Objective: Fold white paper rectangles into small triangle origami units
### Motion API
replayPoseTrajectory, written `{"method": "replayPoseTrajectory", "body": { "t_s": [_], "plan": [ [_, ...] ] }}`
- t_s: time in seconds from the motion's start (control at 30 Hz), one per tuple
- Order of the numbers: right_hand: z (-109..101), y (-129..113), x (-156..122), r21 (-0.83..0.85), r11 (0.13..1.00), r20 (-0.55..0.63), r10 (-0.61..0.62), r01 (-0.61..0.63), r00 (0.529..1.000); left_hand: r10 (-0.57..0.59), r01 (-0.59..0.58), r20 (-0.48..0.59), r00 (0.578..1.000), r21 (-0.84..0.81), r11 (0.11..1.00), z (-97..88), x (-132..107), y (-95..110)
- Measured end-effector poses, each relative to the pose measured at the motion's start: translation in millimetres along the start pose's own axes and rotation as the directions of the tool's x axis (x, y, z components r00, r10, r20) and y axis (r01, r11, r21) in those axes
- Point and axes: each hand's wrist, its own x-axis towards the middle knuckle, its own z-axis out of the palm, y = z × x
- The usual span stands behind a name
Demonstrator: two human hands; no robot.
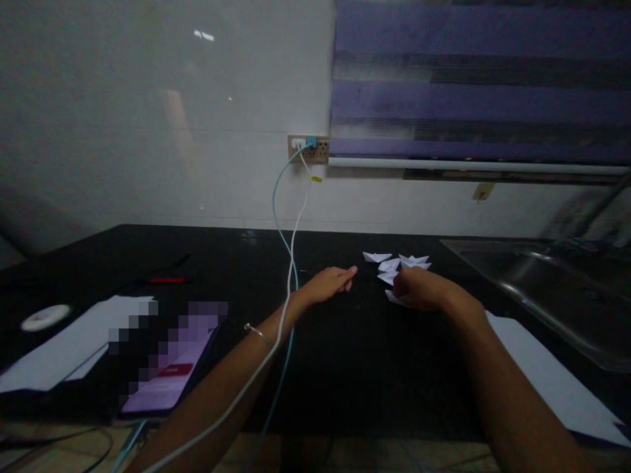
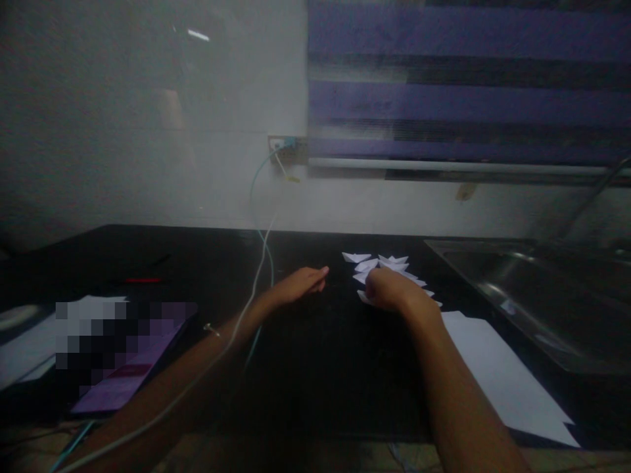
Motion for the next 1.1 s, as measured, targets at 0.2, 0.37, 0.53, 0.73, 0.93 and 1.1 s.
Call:
{"method": "replayPoseTrajectory", "body": {
  "t_s": [0.2,0.37,0.53,0.73,0.93,1.1],
  "plan": [
    [-3,-1,0,0.015,1.000,0.033,-0.011,0.011,0.999,0.006,-0.006,-0.011,1.000,-0.035,0.999,-0.1,0,-3],
    [-7,-1,-6,0.071,0.997,-0.007,-0.008,0.009,1.000,0.006,-0.006,-0.002,1.000,-0.042,0.999,-0.2,0,-4],
    [-22,-4,-23,0.165,0.984,-0.307,-0.008,0.061,0.952,-0.002,0.002,0.001,1.000,-0.037,0.999,0.5,2,-6],
    [-15,11,-67,0.142,0.990,-0.437,0.084,-0.024,0.896,0.029,-0.028,0.008,1.000,-0.052,0.998,-0.2,1,-5],
    [34,68,-108,0.173,0.966,-0.264,0.231,-0.190,0.936,0.020,-0.020,0.012,1.000,-0.030,0.999,0.4,2,-6],
    [63,93,-124,0.263,0.937,-0.246,0.295,-0.229,0.923,0.022,-0.022,0.016,1.000,0.013,1.000,0.7,3,-8]
  ]
}}
